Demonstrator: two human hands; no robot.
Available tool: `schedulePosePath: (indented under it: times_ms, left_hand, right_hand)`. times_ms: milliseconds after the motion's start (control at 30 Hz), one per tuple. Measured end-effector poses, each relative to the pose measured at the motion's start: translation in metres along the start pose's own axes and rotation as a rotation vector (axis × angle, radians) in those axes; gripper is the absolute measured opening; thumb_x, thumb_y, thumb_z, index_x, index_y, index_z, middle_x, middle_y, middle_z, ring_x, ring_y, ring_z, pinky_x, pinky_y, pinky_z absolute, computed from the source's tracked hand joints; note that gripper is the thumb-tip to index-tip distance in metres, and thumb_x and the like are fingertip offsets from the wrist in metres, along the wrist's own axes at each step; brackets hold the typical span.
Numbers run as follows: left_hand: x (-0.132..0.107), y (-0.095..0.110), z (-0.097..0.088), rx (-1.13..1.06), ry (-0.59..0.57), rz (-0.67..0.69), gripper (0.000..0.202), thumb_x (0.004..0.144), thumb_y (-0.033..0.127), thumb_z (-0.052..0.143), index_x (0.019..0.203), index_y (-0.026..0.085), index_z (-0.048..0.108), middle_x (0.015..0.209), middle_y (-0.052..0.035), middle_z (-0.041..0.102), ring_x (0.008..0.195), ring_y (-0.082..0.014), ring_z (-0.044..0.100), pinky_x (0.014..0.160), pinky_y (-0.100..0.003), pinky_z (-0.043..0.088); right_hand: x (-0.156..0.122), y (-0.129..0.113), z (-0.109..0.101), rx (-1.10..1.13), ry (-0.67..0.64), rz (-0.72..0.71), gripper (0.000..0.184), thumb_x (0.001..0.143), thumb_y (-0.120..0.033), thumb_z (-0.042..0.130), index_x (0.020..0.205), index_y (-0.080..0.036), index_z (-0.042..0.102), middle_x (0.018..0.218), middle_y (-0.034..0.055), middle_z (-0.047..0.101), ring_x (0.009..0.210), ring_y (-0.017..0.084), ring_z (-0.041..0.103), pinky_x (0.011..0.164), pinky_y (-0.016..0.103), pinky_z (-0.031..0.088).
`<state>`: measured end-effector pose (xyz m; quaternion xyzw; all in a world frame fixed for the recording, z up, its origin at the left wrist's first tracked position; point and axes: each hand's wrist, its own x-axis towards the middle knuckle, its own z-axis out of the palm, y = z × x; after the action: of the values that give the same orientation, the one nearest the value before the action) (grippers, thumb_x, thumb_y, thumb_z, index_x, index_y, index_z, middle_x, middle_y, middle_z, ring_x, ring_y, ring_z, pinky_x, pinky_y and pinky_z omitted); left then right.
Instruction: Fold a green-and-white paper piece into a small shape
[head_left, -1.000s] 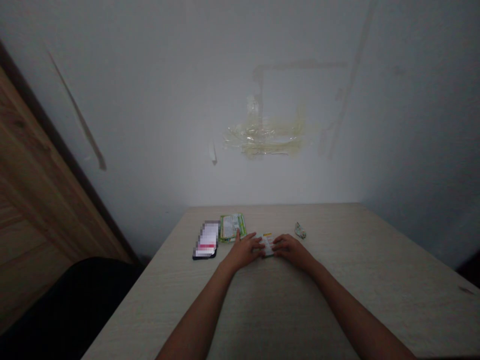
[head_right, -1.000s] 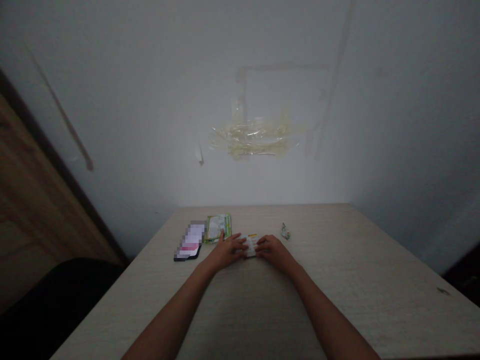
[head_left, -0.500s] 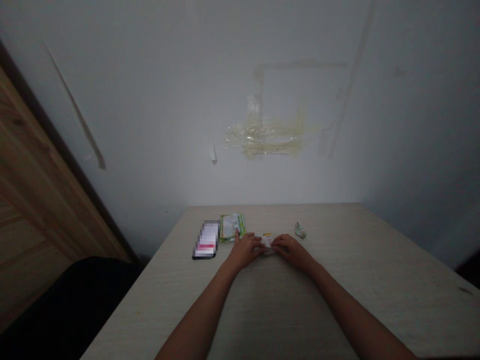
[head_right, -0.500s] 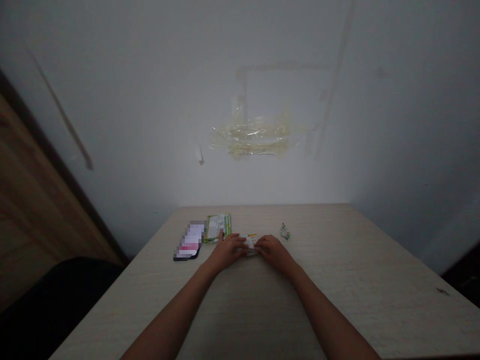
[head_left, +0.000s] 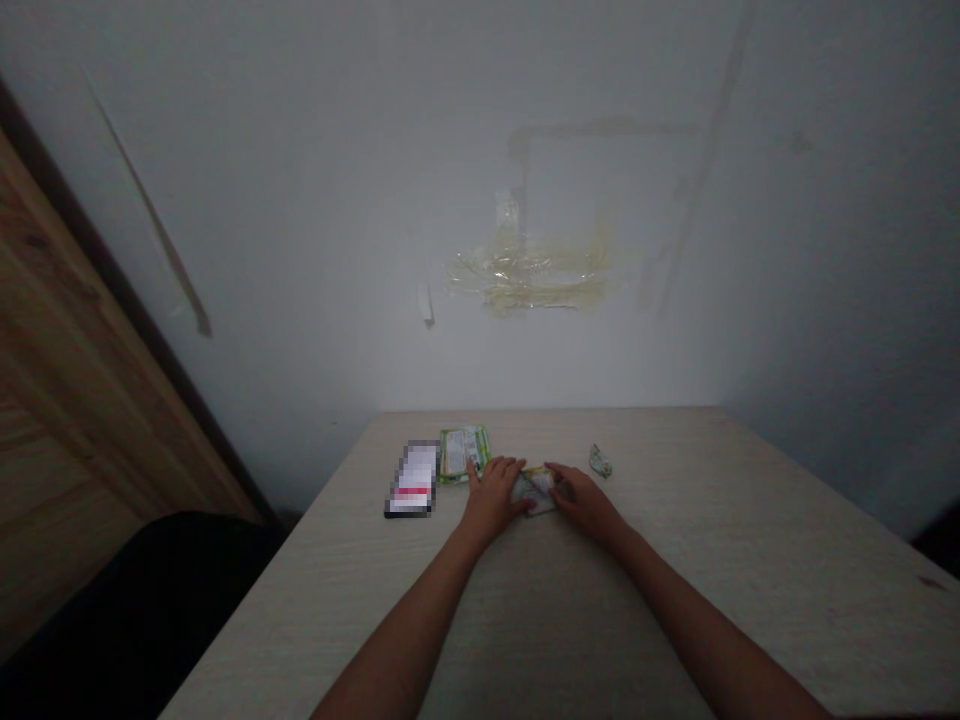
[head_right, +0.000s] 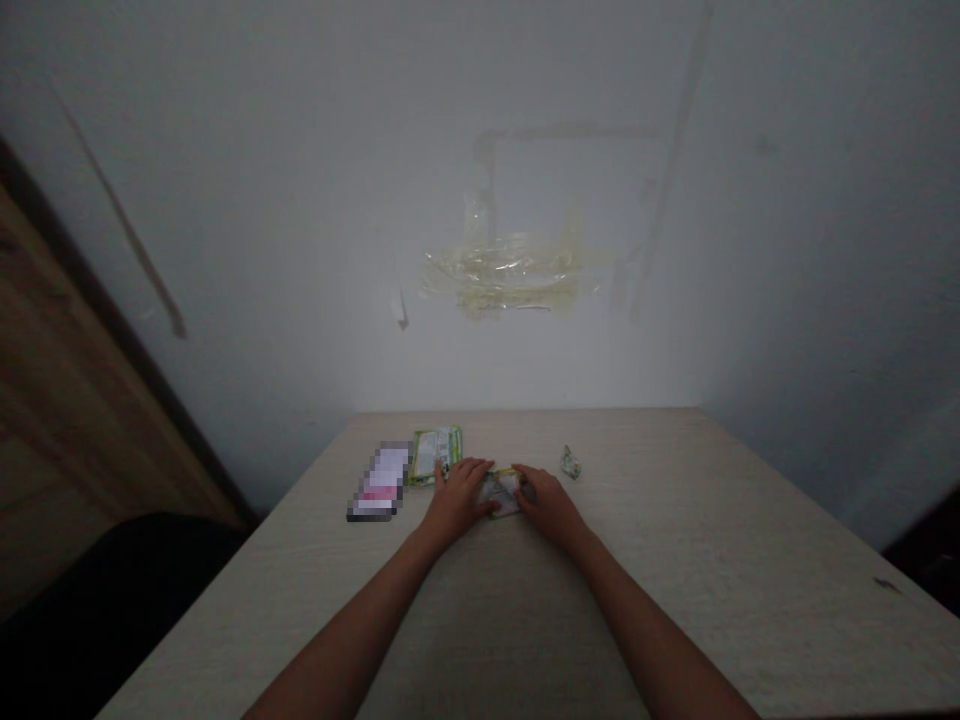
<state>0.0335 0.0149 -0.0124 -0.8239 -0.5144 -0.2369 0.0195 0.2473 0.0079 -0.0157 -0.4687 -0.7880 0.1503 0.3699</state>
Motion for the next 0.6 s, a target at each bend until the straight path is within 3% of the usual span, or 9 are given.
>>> schedulePosePath:
  times_ms: [67, 133, 300, 400, 467, 600]
  left_hand:
    - [0.000, -0.001, 0.002, 0.006, 0.020, -0.025, 0.072, 0.076, 0.047, 0.070, 0.139, 0.030, 0.040, 0.137, -0.0092, 0.052, 0.130, -0.0302, 0.042, 0.111, -0.071, 0.009]
    - [0.000, -0.002, 0.002, 0.002, 0.023, -0.040, 0.073, 0.075, 0.048, 0.071, 0.138, 0.028, 0.040, 0.137, -0.0094, 0.052, 0.130, -0.0294, 0.043, 0.112, -0.070, 0.008]
    - [0.001, -0.004, -0.002, -0.016, -0.024, -0.066, 0.060, 0.074, 0.046, 0.072, 0.127, 0.029, 0.051, 0.134, -0.0070, 0.054, 0.130, -0.0289, 0.042, 0.111, -0.071, 0.007]
    - [0.001, -0.004, -0.005, -0.033, -0.093, -0.046, 0.047, 0.078, 0.044, 0.070, 0.122, 0.035, 0.056, 0.135, -0.0039, 0.054, 0.133, -0.0306, 0.038, 0.108, -0.075, 0.003]
    - [0.001, -0.003, -0.008, -0.041, -0.133, -0.022, 0.041, 0.082, 0.044, 0.066, 0.122, 0.041, 0.057, 0.137, -0.0008, 0.054, 0.135, -0.0316, 0.035, 0.106, -0.077, 0.000]
    - [-0.001, -0.002, -0.012, -0.035, -0.172, 0.000, 0.030, 0.088, 0.042, 0.056, 0.118, 0.046, 0.060, 0.137, 0.0027, 0.055, 0.136, -0.0317, 0.033, 0.105, -0.077, -0.004]
  right_hand:
    - [-0.001, 0.000, -0.001, 0.038, 0.040, 0.028, 0.060, 0.082, -0.018, 0.053, 0.141, -0.019, 0.040, 0.125, 0.0111, 0.057, 0.115, 0.022, 0.054, 0.104, 0.040, 0.041]
    - [-0.002, 0.001, -0.003, 0.043, 0.054, 0.014, 0.067, 0.078, -0.012, 0.051, 0.143, -0.021, 0.037, 0.127, 0.0105, 0.052, 0.121, 0.021, 0.049, 0.107, 0.040, 0.039]
    - [-0.003, 0.010, -0.005, -0.091, 0.081, -0.011, 0.047, 0.071, -0.007, 0.054, 0.114, -0.023, 0.066, 0.136, 0.0111, 0.040, 0.128, 0.026, 0.041, 0.108, 0.046, 0.036]
    - [-0.003, 0.014, -0.005, -0.168, 0.100, -0.029, 0.033, 0.071, -0.010, 0.060, 0.099, -0.021, 0.072, 0.138, 0.0125, 0.040, 0.130, 0.031, 0.037, 0.108, 0.053, 0.032]
    - [-0.003, 0.015, -0.006, -0.193, 0.096, -0.044, 0.026, 0.072, -0.012, 0.062, 0.094, -0.020, 0.073, 0.137, 0.0132, 0.044, 0.130, 0.032, 0.038, 0.108, 0.054, 0.031]
    - [-0.001, 0.012, -0.010, -0.161, -0.020, -0.063, 0.024, 0.079, -0.016, 0.058, 0.098, -0.019, 0.071, 0.115, 0.0115, 0.064, 0.111, 0.025, 0.055, 0.102, 0.046, 0.041]
